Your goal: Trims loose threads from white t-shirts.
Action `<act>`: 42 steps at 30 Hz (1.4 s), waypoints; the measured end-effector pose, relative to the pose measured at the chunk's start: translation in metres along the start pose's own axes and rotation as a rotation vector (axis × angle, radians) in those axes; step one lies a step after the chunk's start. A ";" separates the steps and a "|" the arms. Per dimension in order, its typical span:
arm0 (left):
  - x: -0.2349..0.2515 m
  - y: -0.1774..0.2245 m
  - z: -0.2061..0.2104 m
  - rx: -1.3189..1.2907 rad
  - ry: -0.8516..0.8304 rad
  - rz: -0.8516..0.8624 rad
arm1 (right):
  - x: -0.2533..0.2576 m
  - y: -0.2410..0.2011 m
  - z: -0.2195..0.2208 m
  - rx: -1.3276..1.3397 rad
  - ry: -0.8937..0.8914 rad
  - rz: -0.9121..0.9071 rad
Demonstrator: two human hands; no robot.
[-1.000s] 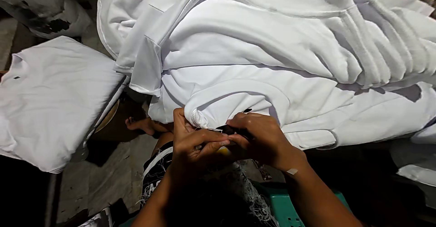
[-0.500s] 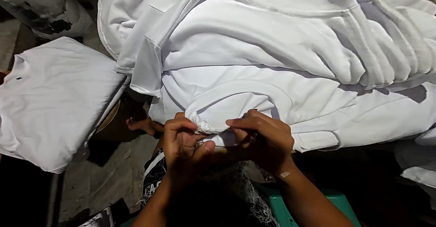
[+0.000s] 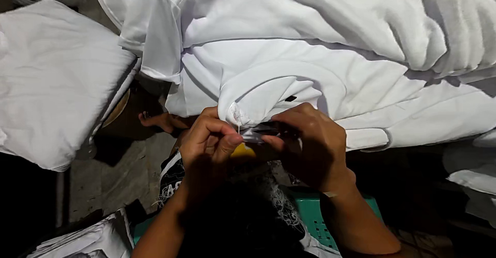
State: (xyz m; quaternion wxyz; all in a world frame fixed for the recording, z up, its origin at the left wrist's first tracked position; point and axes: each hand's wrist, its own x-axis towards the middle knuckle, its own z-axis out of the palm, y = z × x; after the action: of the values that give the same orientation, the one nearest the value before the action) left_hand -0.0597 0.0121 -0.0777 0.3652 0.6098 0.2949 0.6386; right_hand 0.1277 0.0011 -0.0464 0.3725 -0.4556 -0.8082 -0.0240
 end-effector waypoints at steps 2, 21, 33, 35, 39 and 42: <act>-0.003 0.003 0.000 0.049 -0.015 0.022 | 0.005 -0.006 0.004 -0.049 0.003 -0.056; -0.009 -0.001 -0.003 -0.821 0.045 -0.363 | -0.011 -0.007 0.012 0.368 0.338 0.369; 0.002 -0.016 0.001 -0.744 0.093 -0.499 | -0.007 -0.023 0.037 0.455 0.299 0.360; 0.001 -0.019 -0.001 -0.841 0.087 -0.538 | -0.010 -0.024 0.041 0.479 0.260 0.362; -0.001 -0.025 -0.003 -1.020 0.074 -0.621 | -0.013 -0.021 0.044 0.482 0.190 0.339; -0.003 -0.028 -0.002 -1.110 0.048 -0.644 | -0.011 -0.020 0.041 0.503 0.144 0.299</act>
State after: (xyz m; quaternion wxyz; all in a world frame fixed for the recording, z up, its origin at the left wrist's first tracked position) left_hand -0.0591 0.0259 -0.1025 0.7934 0.1963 0.0970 0.5679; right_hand 0.0923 -0.0028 -0.0764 0.5294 -0.4600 -0.6842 0.1999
